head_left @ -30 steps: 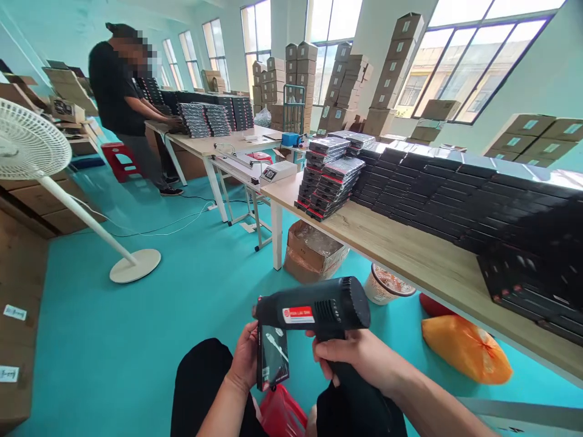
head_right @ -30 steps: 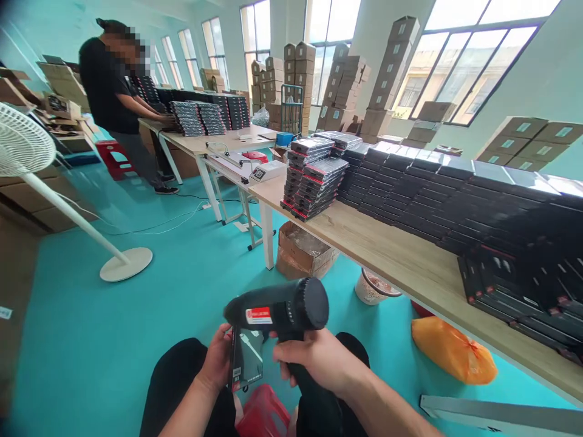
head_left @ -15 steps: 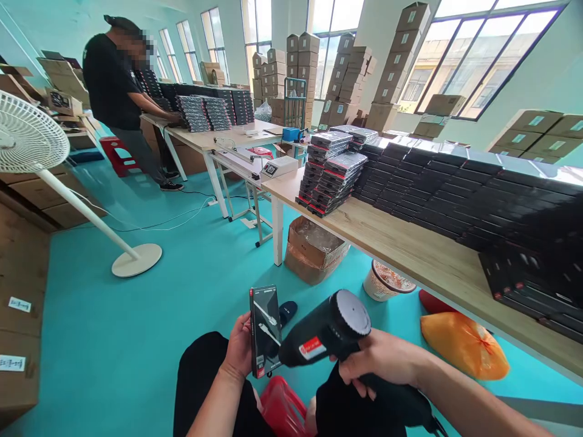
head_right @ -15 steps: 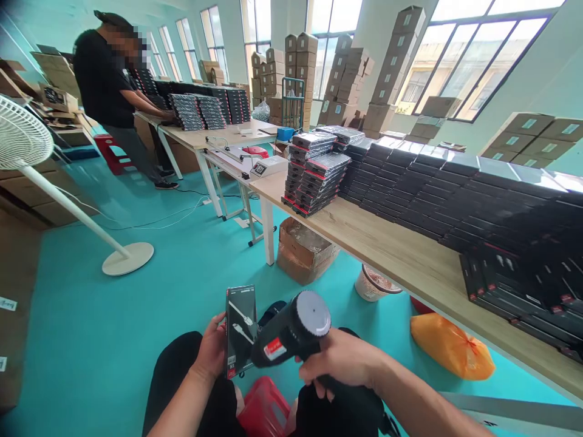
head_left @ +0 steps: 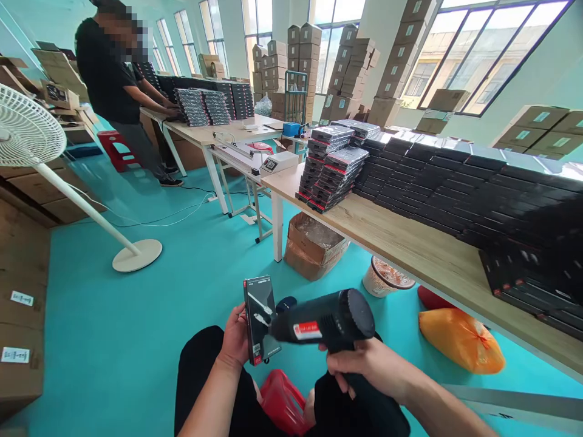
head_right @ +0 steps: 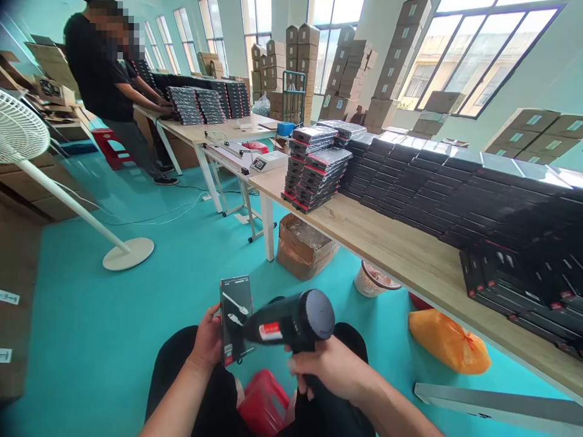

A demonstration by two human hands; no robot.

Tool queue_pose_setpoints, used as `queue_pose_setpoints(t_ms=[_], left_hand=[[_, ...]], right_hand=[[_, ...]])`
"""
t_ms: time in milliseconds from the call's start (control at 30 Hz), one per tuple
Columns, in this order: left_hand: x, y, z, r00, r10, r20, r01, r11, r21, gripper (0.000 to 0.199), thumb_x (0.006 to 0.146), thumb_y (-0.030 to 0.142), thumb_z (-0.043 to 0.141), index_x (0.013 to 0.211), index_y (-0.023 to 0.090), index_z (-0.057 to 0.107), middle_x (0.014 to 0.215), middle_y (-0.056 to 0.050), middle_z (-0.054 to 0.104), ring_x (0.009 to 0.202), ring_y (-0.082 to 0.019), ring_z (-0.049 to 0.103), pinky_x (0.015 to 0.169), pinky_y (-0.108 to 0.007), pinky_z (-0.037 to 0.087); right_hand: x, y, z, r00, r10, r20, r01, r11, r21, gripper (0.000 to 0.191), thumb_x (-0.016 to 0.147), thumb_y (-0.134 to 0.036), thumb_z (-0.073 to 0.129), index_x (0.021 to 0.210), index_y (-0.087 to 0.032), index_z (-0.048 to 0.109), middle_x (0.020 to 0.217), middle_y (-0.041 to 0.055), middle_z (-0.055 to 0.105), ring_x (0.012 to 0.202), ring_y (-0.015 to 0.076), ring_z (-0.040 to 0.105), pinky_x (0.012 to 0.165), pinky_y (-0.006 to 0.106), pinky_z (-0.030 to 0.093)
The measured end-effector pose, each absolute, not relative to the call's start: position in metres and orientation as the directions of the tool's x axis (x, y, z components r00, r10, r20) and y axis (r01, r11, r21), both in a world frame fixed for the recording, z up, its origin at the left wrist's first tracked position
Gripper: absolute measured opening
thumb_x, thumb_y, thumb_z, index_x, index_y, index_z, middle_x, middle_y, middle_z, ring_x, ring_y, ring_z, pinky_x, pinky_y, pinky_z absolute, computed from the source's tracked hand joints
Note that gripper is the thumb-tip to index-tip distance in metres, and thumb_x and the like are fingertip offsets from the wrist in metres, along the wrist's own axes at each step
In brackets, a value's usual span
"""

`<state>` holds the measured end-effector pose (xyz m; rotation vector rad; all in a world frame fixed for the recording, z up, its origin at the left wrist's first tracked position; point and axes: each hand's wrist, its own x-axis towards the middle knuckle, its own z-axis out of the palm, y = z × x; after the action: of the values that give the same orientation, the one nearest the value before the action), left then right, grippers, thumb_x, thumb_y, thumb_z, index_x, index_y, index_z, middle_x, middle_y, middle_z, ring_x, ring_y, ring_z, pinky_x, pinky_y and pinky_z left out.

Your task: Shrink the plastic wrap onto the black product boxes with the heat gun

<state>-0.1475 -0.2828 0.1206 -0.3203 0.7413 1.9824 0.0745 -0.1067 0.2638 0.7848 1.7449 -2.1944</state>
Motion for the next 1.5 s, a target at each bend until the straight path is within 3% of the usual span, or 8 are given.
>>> queue_pose_setpoints(t_ms=[200,300,367,533,633,1133,1267,1500], left_hand=[[-0.15,-0.286,0.118,-0.558,0.684,-0.469,-0.829,-0.449,0.333,0.039,0.09,0.038,0.054,0.116,0.013,0.07,0.103,-0.014,0.078,0.101,-0.033,0.073,0.094,-0.051,0.056],[-0.156,-0.29,0.121,-0.639,0.637,-0.43,-0.769,-0.535,0.35,0.049,0.093,0.045,0.052,0.128,0.013,0.065,0.115,-0.017,0.075,0.102,-0.032,0.073,0.093,-0.051,0.057],[-0.162,-0.292,0.12,-0.676,0.573,-0.464,-0.736,-0.563,0.376,0.05,0.095,0.048,0.051,0.127,0.012,0.064,0.111,-0.017,0.075,0.097,-0.03,0.074,0.09,-0.049,0.058],[-0.174,-0.29,0.112,-0.708,0.443,-0.55,-0.684,-0.625,0.377,0.047,0.1,0.05,0.042,0.12,0.015,0.067,0.099,-0.014,0.077,0.093,-0.03,0.074,0.09,-0.054,0.057],[-0.176,-0.287,0.105,-0.726,0.449,-0.521,-0.653,-0.689,0.315,0.035,0.1,0.044,0.045,0.111,0.021,0.07,0.096,-0.011,0.078,0.095,-0.03,0.074,0.092,-0.056,0.055],[-0.178,-0.294,0.094,-0.72,0.524,-0.455,-0.653,-0.734,0.188,0.033,0.1,0.037,0.046,0.086,0.019,0.07,0.081,-0.007,0.077,0.081,-0.024,0.074,0.094,-0.049,0.055],[-0.177,-0.294,0.096,-0.768,0.444,-0.461,-0.59,-0.77,0.242,0.025,0.098,0.039,0.052,0.09,0.022,0.069,0.091,-0.006,0.078,0.094,-0.027,0.073,0.102,-0.056,0.049],[-0.173,-0.294,0.099,-0.766,0.452,-0.458,-0.607,-0.743,0.282,0.021,0.093,0.043,0.057,0.106,0.03,0.067,0.112,-0.007,0.076,0.121,-0.034,0.064,0.109,-0.06,0.043]], right_hand=[[0.074,-0.121,0.261,-0.874,-0.022,-0.486,0.477,-0.234,-0.847,0.014,0.071,-0.028,0.071,0.067,-0.017,0.065,0.055,-0.0002,0.06,0.051,0.0148,0.052,0.053,0.029,0.043],[0.08,-0.12,0.252,-0.849,0.227,-0.477,0.41,-0.287,-0.866,0.022,0.074,-0.036,0.07,0.084,-0.016,0.068,0.054,-0.0013,0.06,0.052,0.0161,0.053,0.055,0.031,0.044],[0.084,-0.121,0.245,-0.814,0.319,-0.485,0.371,-0.358,-0.857,0.033,0.074,-0.04,0.071,0.096,-0.015,0.068,0.055,-0.0012,0.061,0.052,0.0161,0.053,0.055,0.03,0.043],[0.084,-0.136,0.234,-0.885,0.129,-0.447,0.333,-0.495,-0.803,0.039,0.072,-0.042,0.077,0.096,-0.012,0.069,0.06,0.0014,0.063,0.053,0.0154,0.054,0.054,0.029,0.042],[0.078,-0.14,0.229,-0.852,0.294,-0.434,0.222,-0.549,-0.806,0.042,0.073,-0.044,0.078,0.1,-0.014,0.067,0.064,0.0011,0.064,0.055,0.0162,0.056,0.053,0.029,0.043],[0.065,-0.138,0.243,-0.912,0.174,-0.371,0.275,-0.412,-0.869,0.028,0.076,-0.041,0.075,0.084,-0.015,0.069,0.059,0.0001,0.062,0.054,0.0157,0.054,0.056,0.031,0.043],[0.064,-0.131,0.238,-0.834,0.387,-0.393,0.242,-0.383,-0.891,0.033,0.076,-0.046,0.074,0.083,-0.015,0.068,0.056,-0.0012,0.059,0.052,0.0147,0.052,0.056,0.031,0.042],[0.068,-0.126,0.232,-0.865,0.301,-0.402,0.183,-0.558,-0.81,0.039,0.073,-0.041,0.08,0.098,-0.013,0.068,0.07,0.0018,0.065,0.054,0.0145,0.057,0.05,0.027,0.043]])
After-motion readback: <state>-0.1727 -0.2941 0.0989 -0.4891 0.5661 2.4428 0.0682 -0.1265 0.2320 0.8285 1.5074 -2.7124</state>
